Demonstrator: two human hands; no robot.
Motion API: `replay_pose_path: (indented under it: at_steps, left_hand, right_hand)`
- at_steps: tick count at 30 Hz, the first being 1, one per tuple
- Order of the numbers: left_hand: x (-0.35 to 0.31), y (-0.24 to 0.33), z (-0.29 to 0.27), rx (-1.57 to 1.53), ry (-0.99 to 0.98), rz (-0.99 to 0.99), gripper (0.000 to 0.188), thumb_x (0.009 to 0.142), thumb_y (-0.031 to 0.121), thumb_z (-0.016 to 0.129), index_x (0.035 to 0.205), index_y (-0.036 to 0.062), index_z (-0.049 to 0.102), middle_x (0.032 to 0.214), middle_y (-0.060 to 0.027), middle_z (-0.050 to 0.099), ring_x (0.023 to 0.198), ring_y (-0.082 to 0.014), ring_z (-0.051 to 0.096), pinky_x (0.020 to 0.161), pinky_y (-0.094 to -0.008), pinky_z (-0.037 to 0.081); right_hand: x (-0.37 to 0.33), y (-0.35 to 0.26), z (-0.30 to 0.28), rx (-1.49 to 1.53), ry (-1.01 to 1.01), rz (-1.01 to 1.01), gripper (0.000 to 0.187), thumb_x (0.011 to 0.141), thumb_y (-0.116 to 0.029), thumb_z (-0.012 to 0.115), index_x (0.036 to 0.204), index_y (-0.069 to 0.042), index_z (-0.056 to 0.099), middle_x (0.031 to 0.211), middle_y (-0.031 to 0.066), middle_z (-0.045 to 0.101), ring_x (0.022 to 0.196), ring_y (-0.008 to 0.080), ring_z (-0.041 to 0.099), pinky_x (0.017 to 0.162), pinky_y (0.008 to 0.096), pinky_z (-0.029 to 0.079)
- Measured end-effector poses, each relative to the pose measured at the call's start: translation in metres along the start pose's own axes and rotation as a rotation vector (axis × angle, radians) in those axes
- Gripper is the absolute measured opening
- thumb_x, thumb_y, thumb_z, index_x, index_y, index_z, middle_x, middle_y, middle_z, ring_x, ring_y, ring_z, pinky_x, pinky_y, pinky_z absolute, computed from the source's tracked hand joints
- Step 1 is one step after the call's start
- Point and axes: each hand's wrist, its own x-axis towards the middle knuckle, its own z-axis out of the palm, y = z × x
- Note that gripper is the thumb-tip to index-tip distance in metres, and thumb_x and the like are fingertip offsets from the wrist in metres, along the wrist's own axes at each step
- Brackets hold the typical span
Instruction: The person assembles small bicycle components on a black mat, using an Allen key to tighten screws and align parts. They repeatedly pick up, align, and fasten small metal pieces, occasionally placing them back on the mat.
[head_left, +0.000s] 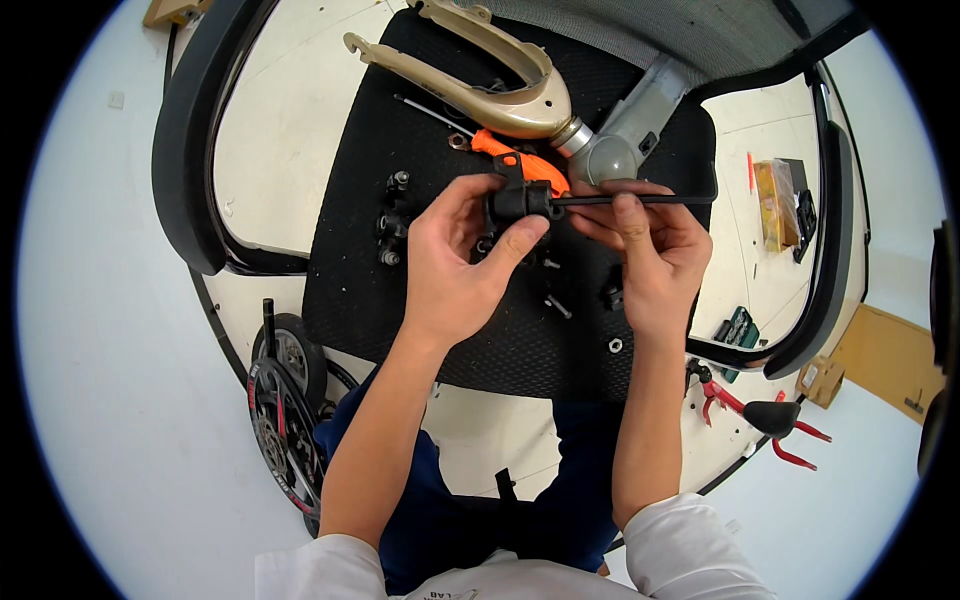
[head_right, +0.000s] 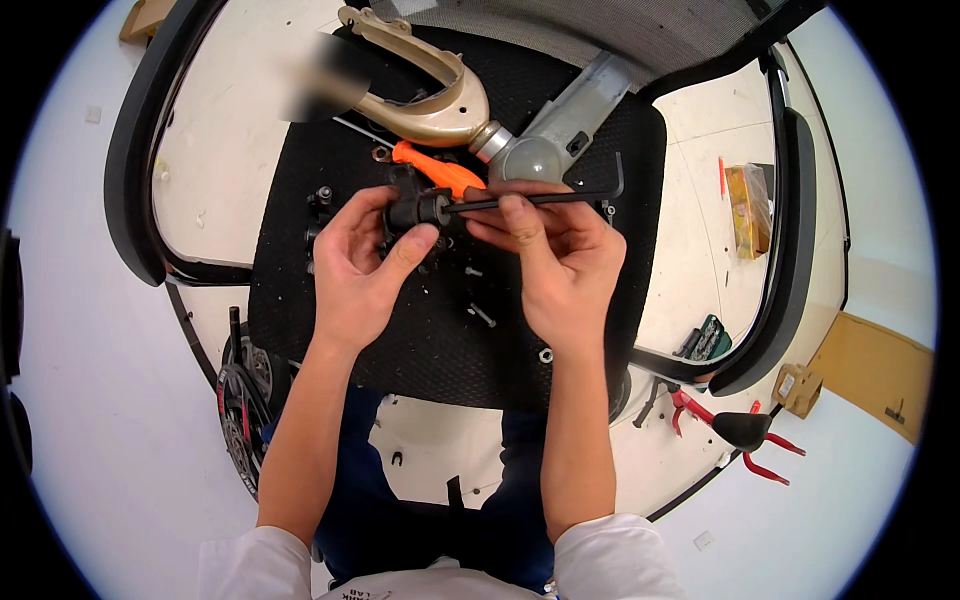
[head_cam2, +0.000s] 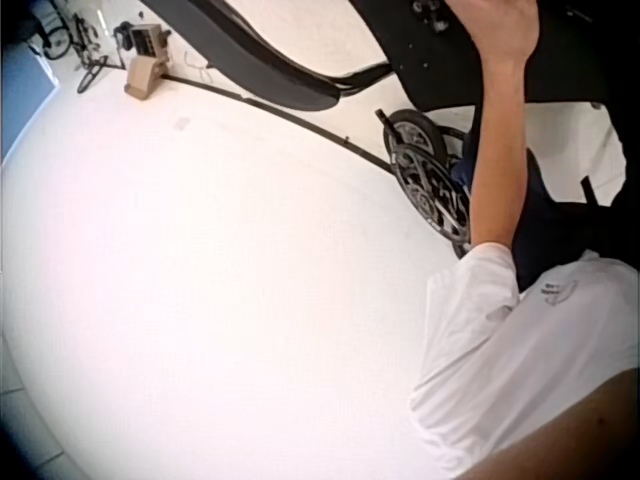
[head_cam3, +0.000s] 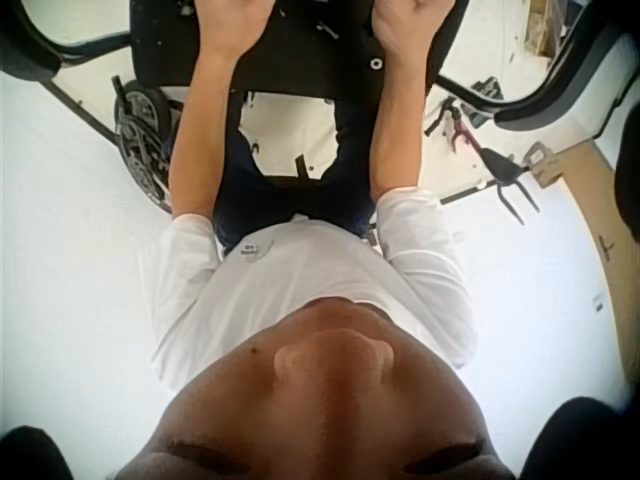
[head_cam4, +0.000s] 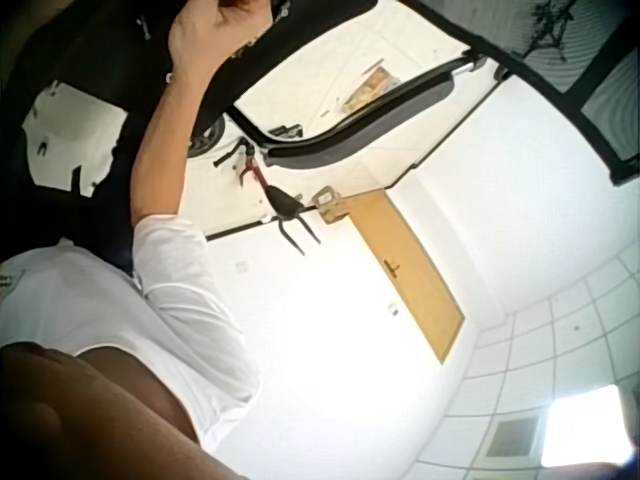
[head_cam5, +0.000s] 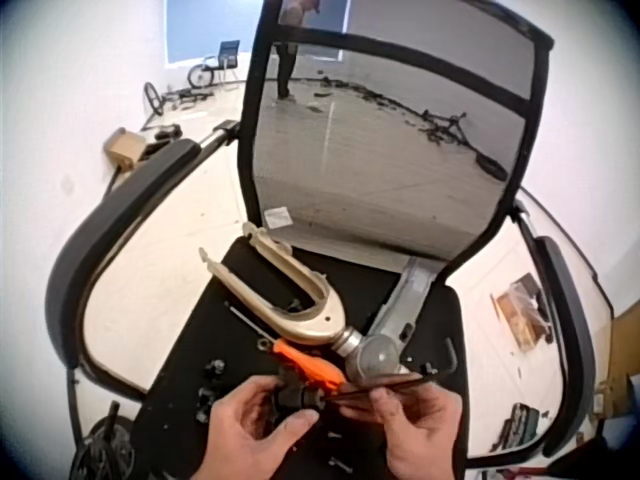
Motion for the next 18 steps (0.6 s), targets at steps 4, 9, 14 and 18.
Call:
replay_pose_path:
  at_steps: [4, 9, 14, 18]
  left_hand:
    - [0.001, -0.001, 0.001, 0.203, 0.067, 0.177, 0.044, 0.08, 0.005, 0.079, 0.116, -0.0062, 0.055, 0.102, -0.0082, 0.064, 0.093, -0.0102, 0.06, 0.084, -0.0238, 0.049]
    - [0.002, -0.008, -0.005, 0.502, 0.135, 0.552, 0.044, 0.073, 0.002, 0.083, 0.11, -0.0025, 0.059, 0.101, -0.0099, 0.065, 0.092, -0.0175, 0.063, 0.083, -0.0282, 0.049]
    - [0.005, -0.009, -0.008, 0.662, 0.153, 0.825, 0.044, 0.068, 0.001, 0.085, 0.105, -0.0002, 0.061, 0.1, -0.0117, 0.066, 0.089, -0.0227, 0.064, 0.08, -0.0311, 0.05]
    - [0.002, -0.007, -0.005, 0.572, 0.144, 0.718, 0.045, 0.068, 0.001, 0.085, 0.106, -0.0009, 0.06, 0.101, -0.0126, 0.065, 0.089, -0.0225, 0.064, 0.079, -0.0312, 0.05]
  right_hand:
    - [-0.003, 0.008, 0.011, 0.072, 0.103, 0.025, 0.022, 0.096, -0.008, 0.059, 0.106, 0.011, 0.06, 0.097, 0.021, 0.069, 0.087, 0.0276, 0.071, 0.077, 0.0355, 0.062]
    - [-0.001, 0.012, 0.016, 0.225, 0.2, 0.18, 0.023, 0.096, -0.014, 0.062, 0.1, 0.009, 0.061, 0.09, 0.0196, 0.07, 0.082, 0.0259, 0.072, 0.072, 0.0318, 0.063]
    - [-0.002, 0.015, 0.013, 0.337, 0.19, 0.292, 0.024, 0.096, -0.02, 0.063, 0.097, 0.005, 0.062, 0.087, 0.0189, 0.07, 0.079, 0.0209, 0.072, 0.067, 0.0257, 0.061]
    - [-0.002, 0.009, 0.016, 0.257, 0.249, 0.267, 0.025, 0.094, -0.02, 0.066, 0.094, 0.005, 0.063, 0.083, 0.0178, 0.07, 0.074, 0.0216, 0.072, 0.064, 0.0264, 0.061]
